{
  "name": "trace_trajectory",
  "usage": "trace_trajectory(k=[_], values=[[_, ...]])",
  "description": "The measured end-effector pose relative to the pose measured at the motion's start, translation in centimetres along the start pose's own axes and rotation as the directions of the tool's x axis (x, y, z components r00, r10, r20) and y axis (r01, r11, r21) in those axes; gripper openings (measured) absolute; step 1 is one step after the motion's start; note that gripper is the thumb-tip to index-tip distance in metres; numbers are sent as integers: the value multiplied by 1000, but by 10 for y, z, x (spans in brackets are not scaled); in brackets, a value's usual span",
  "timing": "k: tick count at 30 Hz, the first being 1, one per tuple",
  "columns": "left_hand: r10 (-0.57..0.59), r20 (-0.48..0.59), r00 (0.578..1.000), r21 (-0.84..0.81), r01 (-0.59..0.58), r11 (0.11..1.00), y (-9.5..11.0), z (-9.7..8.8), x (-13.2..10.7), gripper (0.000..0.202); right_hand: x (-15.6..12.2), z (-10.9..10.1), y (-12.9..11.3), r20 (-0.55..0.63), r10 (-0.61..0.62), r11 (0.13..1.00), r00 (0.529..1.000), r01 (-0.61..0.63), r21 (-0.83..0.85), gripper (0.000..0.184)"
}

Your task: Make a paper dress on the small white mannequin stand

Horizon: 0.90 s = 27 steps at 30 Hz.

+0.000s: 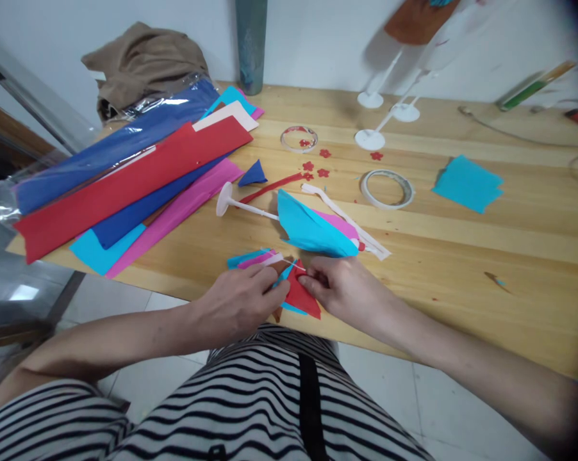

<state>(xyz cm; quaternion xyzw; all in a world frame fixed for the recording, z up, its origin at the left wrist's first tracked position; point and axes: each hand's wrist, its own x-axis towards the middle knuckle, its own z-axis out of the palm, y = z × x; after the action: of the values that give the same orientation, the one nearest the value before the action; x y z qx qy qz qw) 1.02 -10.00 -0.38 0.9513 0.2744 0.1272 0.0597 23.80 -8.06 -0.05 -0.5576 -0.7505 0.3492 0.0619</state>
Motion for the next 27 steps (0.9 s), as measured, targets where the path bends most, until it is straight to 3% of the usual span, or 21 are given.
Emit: trace_trajectory(k=[4, 9, 13, 15, 18, 21, 27], values=[[75, -14, 997, 74, -74, 995, -2, 1, 2, 20, -1, 3, 4, -8, -20, 993, 1000, 19, -119, 24], [93, -44, 995, 103, -88, 991, -2, 0, 2, 18, -10, 6, 8, -103, -165, 984, 981, 157, -86, 18], [170, -200, 965, 112, -150, 982, -2, -4, 2, 20, -17, 11, 10, -155, -449, 893, 880, 446, -53, 17], [188, -247, 950, 118, -163, 980, -4, -3, 2, 24, -18, 14, 11, -140, -539, 842, 831, 531, -95, 21], [188, -216, 958, 105, -169, 980, -8, 1, 0, 25, -18, 17, 14, -114, -566, 823, 817, 551, -135, 26], [204, -173, 964, 87, -191, 978, -10, 6, -2, 26, -18, 17, 16, -125, -572, 820, 811, 568, -66, 27], [202, -246, 948, 65, -192, 979, -11, 6, -6, 17, -20, 13, 18, -99, -575, 817, 812, 577, -16, 28]])
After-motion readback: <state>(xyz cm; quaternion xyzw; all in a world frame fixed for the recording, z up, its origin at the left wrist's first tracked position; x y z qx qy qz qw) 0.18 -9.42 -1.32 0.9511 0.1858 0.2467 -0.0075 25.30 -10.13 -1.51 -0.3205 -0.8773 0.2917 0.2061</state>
